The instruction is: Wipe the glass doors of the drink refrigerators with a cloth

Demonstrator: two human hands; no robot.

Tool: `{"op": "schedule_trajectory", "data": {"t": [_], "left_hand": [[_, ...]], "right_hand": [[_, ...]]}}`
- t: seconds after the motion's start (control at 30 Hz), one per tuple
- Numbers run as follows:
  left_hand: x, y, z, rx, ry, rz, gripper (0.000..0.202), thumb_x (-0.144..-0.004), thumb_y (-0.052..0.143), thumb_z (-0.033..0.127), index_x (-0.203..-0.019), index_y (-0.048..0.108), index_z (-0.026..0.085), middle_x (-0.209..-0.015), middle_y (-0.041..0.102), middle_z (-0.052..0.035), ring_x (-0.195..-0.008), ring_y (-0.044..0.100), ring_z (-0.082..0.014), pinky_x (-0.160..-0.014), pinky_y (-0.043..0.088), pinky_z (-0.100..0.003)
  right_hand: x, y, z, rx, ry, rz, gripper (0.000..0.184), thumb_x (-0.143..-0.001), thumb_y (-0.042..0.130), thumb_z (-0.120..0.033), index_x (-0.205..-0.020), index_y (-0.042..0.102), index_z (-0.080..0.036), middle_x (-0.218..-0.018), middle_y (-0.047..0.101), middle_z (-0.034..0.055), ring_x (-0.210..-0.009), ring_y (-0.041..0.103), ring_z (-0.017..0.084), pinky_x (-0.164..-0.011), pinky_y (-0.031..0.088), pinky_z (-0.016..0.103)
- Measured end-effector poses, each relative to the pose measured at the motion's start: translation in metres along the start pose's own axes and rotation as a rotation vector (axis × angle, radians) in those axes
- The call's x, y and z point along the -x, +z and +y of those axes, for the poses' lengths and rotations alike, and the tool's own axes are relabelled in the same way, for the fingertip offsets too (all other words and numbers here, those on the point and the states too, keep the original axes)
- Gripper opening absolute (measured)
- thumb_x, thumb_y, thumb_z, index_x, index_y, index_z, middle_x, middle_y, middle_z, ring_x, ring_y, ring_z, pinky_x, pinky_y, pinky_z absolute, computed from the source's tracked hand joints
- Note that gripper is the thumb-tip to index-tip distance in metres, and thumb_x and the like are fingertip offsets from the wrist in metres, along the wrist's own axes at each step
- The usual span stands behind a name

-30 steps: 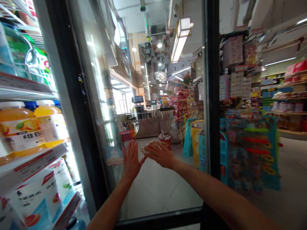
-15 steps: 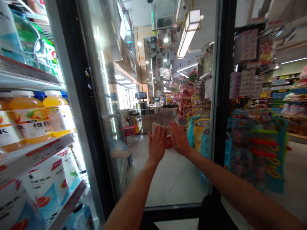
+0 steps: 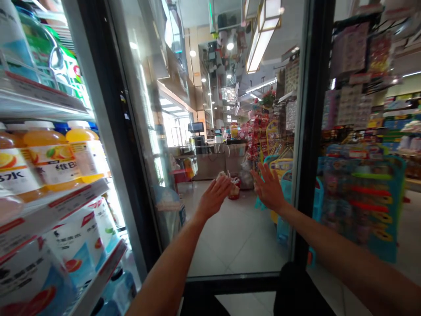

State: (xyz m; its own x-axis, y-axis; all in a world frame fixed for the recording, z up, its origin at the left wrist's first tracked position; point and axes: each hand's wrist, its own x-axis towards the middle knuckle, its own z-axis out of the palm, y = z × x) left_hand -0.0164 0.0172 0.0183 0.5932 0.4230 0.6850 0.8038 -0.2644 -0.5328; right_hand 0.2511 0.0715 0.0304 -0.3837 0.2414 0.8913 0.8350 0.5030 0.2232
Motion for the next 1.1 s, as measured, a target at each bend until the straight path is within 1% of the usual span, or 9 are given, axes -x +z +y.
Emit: {"op": "schedule_trajectory", "data": {"t": [0.07, 0.23, 0.43, 0.6, 0.67, 0.83, 0.9, 1.03, 1.1], "left_hand": [[0.01, -0.003, -0.01, -0.003, -0.08, 0.015, 0.054, -0.089, 0.035, 0.015, -0.142, 0.027, 0.025, -0.15, 0.027, -0.0035, -0.141, 0.007, -0.0191, -0.116, 0.02, -0.043], [0.04, -0.009, -0.049, -0.056, -0.758, 0.487, 0.063, -0.091, 0.036, 0.024, -0.146, 0.008, 0.011, -0.153, 0.006, -0.0176, -0.139, -0.008, -0.0287, -0.112, 0.015, -0.059], [0.012, -0.003, -0.026, 0.071, -0.14, 0.108, 0.048, -0.091, 0.034, 0.019, -0.139, 0.035, 0.026, -0.146, 0.037, -0.0036, -0.14, 0.015, -0.0196, -0.114, 0.024, -0.043], [0.034, -0.017, -0.072, -0.051, -0.825, 0.489, 0.055, -0.092, 0.034, 0.028, -0.142, 0.025, 0.007, -0.151, 0.016, -0.0188, -0.141, -0.005, -0.0277, -0.114, 0.014, -0.056], [0.026, -0.019, -0.073, -0.056, -0.864, 0.526, 0.058, -0.092, 0.034, 0.028, -0.143, 0.02, 0.004, -0.152, 0.012, -0.0205, -0.14, -0.009, -0.0289, -0.113, 0.014, -0.058], [-0.017, -0.018, -0.042, 0.033, -0.139, 0.132, 0.05, -0.091, 0.037, 0.021, -0.141, 0.031, 0.024, -0.148, 0.033, -0.0044, -0.141, 0.007, -0.0196, -0.115, 0.02, -0.044], [-0.014, -0.023, -0.053, 0.023, -0.267, 0.203, 0.048, -0.091, 0.038, 0.024, -0.139, 0.035, 0.024, -0.147, 0.034, -0.0053, -0.141, 0.008, -0.0194, -0.116, 0.019, -0.043], [0.006, -0.033, -0.089, -0.046, -0.831, 0.545, 0.055, -0.093, 0.032, 0.026, -0.143, 0.022, 0.008, -0.151, 0.017, -0.0199, -0.14, -0.006, -0.0261, -0.114, 0.011, -0.056], [-0.001, -0.033, -0.084, -0.04, -0.783, 0.529, 0.056, -0.092, 0.033, 0.026, -0.143, 0.02, 0.006, -0.151, 0.016, -0.0211, -0.139, -0.011, -0.0271, -0.113, 0.013, -0.057]], "right_hand": [[-0.001, -0.004, 0.003, 0.001, -0.022, -0.022, 0.056, -0.085, 0.042, -0.017, -0.14, 0.035, -0.027, -0.155, 0.013, 0.0046, -0.143, 0.011, 0.025, -0.111, 0.022, 0.051], [-0.001, -0.003, -0.004, 0.0, -0.015, 0.013, 0.057, -0.086, 0.043, -0.019, -0.141, 0.032, -0.024, -0.156, 0.006, 0.0065, -0.143, 0.005, 0.027, -0.111, 0.021, 0.054], [0.0, -0.003, -0.004, 0.036, -0.001, 0.006, 0.049, -0.087, 0.042, -0.019, -0.136, 0.041, -0.022, -0.155, 0.013, 0.0094, -0.143, 0.008, 0.027, -0.11, 0.021, 0.055], [0.0, -0.005, -0.002, 0.027, -0.024, 0.009, 0.049, -0.087, 0.042, -0.019, -0.136, 0.04, -0.023, -0.155, 0.013, 0.0086, -0.143, 0.009, 0.027, -0.11, 0.022, 0.054], [-0.001, -0.001, -0.007, 0.011, -0.009, 0.033, 0.052, -0.087, 0.042, -0.02, -0.139, 0.037, -0.023, -0.156, 0.006, 0.0081, -0.143, 0.005, 0.028, -0.11, 0.022, 0.054], [-0.002, 0.0, -0.009, 0.029, 0.007, 0.033, 0.053, -0.087, 0.043, -0.021, -0.139, 0.036, -0.024, -0.156, 0.006, 0.005, -0.143, 0.003, 0.029, -0.11, 0.02, 0.055], [-0.001, -0.005, -0.005, 0.044, 0.0, 0.007, 0.052, -0.087, 0.042, -0.021, -0.139, 0.036, -0.025, -0.156, 0.01, 0.0053, -0.143, 0.007, 0.028, -0.111, 0.018, 0.054], [-0.005, -0.013, -0.001, 0.049, -0.037, -0.023, 0.052, -0.089, 0.039, -0.022, -0.14, 0.034, -0.024, -0.154, 0.018, 0.0082, -0.142, 0.014, 0.025, -0.112, 0.015, 0.053], [-0.013, -0.013, -0.007, 0.038, -0.085, -0.015, 0.053, -0.089, 0.038, -0.022, -0.141, 0.033, -0.022, -0.153, 0.022, 0.0091, -0.142, 0.015, 0.024, -0.112, 0.014, 0.052]]}}
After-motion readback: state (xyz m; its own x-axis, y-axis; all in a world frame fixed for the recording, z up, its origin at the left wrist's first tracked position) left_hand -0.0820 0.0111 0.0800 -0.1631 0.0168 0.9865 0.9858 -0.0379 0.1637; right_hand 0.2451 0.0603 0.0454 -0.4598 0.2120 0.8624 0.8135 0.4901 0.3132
